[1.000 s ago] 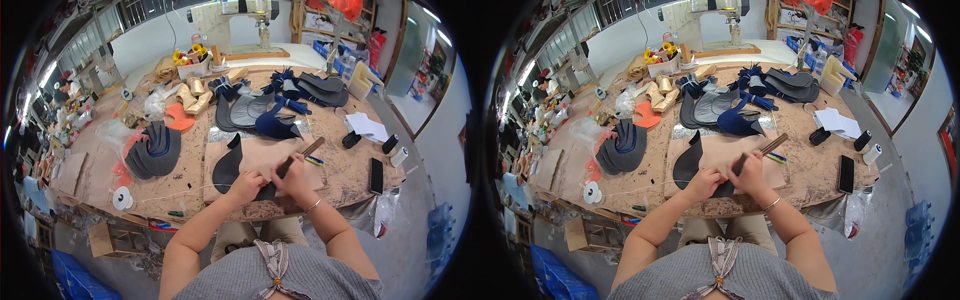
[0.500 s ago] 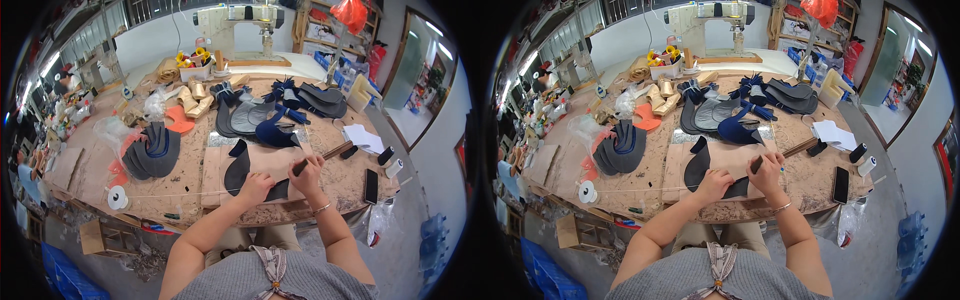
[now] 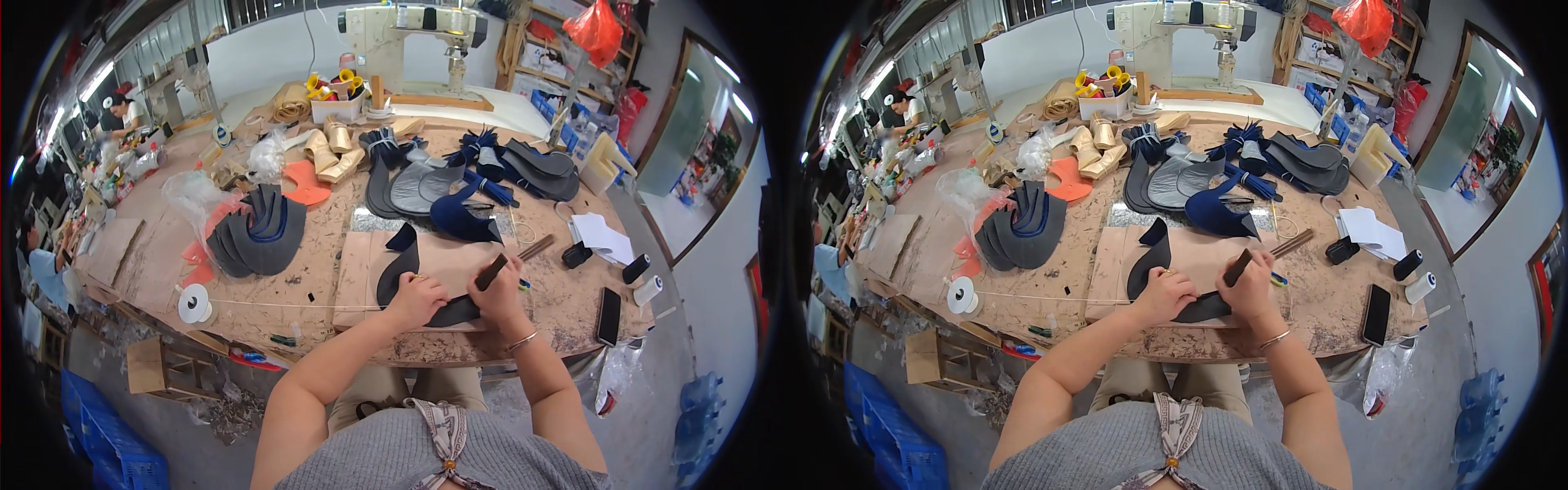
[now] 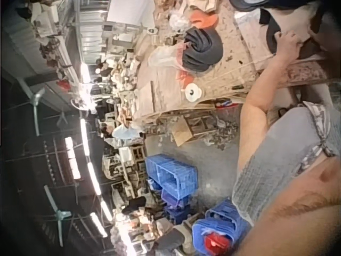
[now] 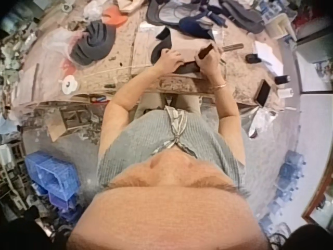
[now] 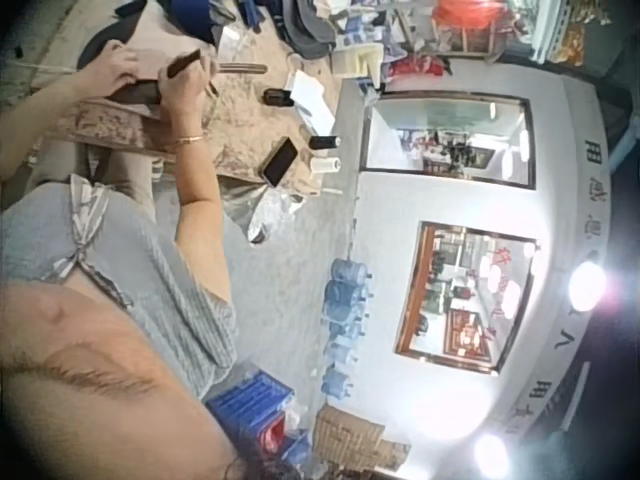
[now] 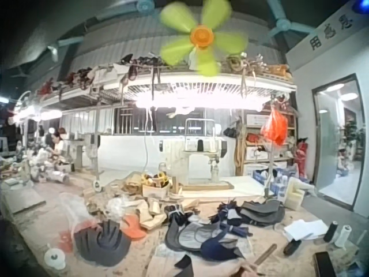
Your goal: The person sits at a workbench in a workshop and uses a hammer to drive small metal fasteners into a dark, curved shoe component. They repeatedly pick up the fasteners, position them on the material, and strike them with the hammer to secure them in place.
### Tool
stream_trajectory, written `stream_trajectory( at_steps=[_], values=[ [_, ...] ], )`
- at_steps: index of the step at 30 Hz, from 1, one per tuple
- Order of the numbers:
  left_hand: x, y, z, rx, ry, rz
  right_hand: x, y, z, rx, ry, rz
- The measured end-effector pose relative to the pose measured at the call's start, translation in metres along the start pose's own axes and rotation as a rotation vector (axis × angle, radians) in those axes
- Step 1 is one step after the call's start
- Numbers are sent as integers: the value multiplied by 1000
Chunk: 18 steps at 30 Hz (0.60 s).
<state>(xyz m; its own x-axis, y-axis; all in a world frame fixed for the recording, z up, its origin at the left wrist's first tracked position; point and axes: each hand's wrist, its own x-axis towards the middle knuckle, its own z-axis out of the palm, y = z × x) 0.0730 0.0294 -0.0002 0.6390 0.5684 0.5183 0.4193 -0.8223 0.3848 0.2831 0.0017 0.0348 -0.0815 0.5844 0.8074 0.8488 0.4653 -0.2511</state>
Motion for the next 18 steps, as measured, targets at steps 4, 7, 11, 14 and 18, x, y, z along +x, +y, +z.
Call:
stream_trajectory(
  at_steps=[4,7,11,14,18],
  values=[
    [1,4,-1,32,-40,-17,7,-24,3,-48,120,-1],
    [1,-2,-9,63,-27,51,2,-12,7,6,15,-47],
    [-2,-5,-11,22,-31,70,10,-18,5,-87,68,-71],
    [0,-5,-11,56,-27,96,6,-24,15,55,26,-67],
    [-3,-6,-19,70,-24,100,19,-9,7,-133,71,-86]
  ],
)
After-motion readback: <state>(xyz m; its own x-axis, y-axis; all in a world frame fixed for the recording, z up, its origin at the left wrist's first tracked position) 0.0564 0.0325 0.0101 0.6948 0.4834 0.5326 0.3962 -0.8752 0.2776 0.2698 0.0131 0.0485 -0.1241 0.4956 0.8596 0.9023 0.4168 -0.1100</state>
